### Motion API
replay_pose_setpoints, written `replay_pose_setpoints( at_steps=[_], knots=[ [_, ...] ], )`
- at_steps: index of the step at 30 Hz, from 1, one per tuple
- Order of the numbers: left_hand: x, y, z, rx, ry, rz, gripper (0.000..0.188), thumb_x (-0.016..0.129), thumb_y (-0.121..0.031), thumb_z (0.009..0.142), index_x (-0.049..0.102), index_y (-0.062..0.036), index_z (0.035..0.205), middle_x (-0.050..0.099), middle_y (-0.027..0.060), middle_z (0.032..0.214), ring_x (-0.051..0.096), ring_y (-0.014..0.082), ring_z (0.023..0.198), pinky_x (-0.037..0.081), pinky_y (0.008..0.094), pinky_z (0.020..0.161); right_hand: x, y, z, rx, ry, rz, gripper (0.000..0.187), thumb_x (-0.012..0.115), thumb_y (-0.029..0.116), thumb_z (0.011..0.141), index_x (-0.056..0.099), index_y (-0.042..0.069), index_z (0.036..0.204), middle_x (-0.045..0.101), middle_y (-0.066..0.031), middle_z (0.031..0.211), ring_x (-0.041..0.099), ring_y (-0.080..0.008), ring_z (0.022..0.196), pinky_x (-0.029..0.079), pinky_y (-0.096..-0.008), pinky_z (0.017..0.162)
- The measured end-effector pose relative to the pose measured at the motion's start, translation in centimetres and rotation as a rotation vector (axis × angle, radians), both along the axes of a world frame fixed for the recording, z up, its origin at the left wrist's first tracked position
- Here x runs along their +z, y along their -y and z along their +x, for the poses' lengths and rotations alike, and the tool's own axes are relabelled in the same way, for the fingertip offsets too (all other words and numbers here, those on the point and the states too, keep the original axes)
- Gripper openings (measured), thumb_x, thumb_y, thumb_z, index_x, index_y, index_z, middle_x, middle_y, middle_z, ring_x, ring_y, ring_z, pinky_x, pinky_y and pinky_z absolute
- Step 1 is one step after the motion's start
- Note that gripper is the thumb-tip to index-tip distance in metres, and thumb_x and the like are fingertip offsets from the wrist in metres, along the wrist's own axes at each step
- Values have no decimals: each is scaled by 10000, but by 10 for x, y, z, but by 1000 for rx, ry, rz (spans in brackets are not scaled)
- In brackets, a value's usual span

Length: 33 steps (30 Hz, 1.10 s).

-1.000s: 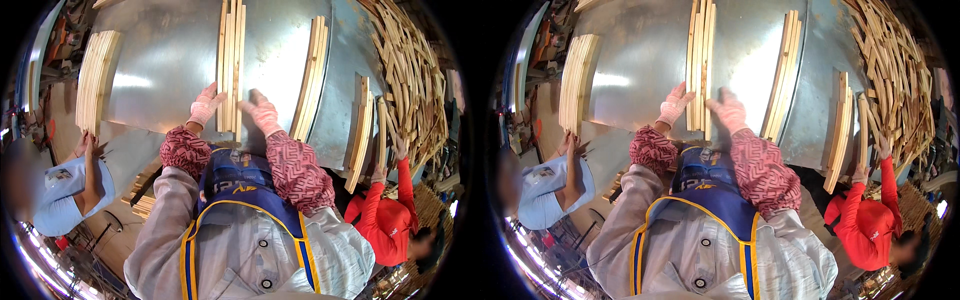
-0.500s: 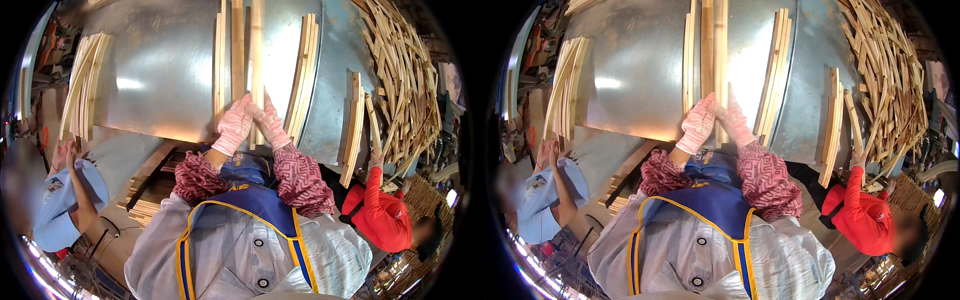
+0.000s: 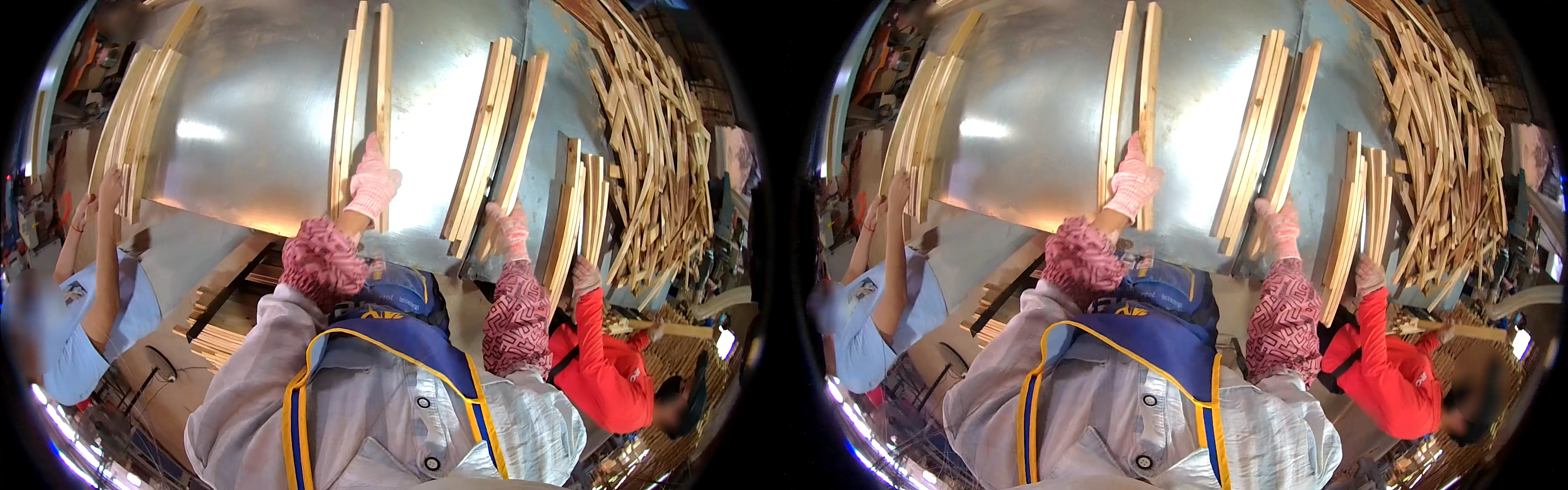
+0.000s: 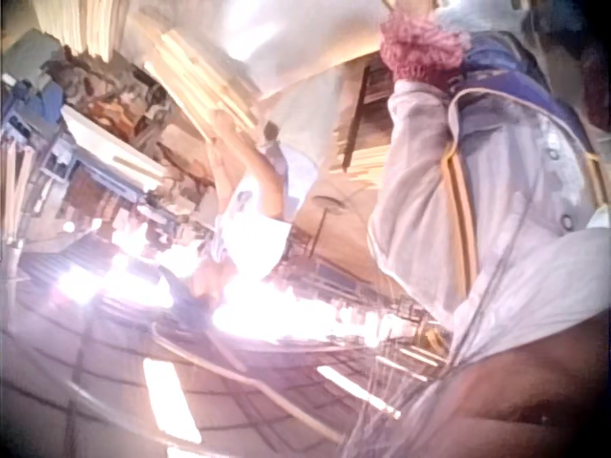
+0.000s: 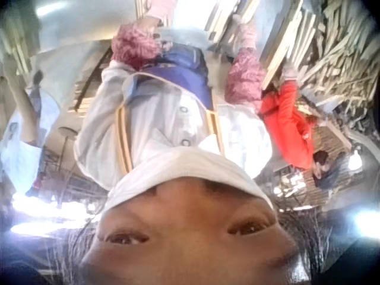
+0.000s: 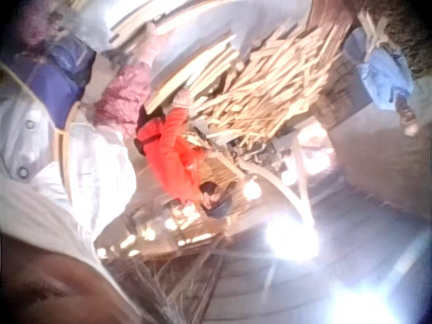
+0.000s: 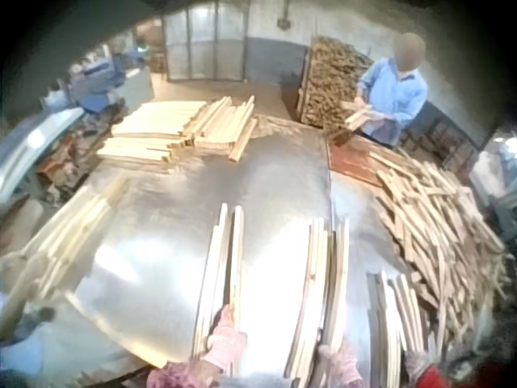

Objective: The person picks up thin wooden strips from a pile and arranges them into neat stacks on a metal table. They repeatedly gather strips, align them, and place them in organized piles while other workers handle similar materials nearby.

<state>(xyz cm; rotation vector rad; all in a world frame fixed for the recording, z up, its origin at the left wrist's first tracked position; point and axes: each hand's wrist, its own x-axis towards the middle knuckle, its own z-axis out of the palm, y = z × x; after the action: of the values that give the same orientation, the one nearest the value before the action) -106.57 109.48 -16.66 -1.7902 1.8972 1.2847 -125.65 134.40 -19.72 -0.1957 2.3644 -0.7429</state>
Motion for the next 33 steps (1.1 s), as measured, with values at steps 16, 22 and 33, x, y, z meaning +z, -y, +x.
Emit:
replay_pose_setpoints(
  at_steps=[16, 22, 33],
  knots=[
    [-9, 48, 95, -52, 76, -147, 840, 735, -340, 738, 333, -148, 1450, 597, 153, 1245, 591, 318, 1136, 493, 394, 943, 60, 135, 39, 161, -269, 539, 1002, 791, 412, 712, 178, 103, 1441, 403, -254, 1380, 501, -394, 1234, 487, -431, 999],
    [-25, 51, 230, 56, -129, -178, 726, 766, -214, 754, 435, -138, 1396, 664, 106, 1088, 650, 237, 971, 519, 361, 859, 67, 142, 32, 126, -208, 566, 1042, 800, 308, 673, 163, 95, 1470, 441, -230, 1330, 539, -374, 1186, 517, -401, 947],
    [-6, -20, 207, 326, -533, -556, 677, 719, -366, 844, 453, -149, 1428, 626, 105, 1265, 629, 233, 1076, 497, 307, 920, 99, 164, 38, 127, -81, -1036, 1155, 795, 33, 660, 62, 114, 1550, 419, -135, 1393, 481, -275, 1214, 436, -389, 1031]
  ],
)
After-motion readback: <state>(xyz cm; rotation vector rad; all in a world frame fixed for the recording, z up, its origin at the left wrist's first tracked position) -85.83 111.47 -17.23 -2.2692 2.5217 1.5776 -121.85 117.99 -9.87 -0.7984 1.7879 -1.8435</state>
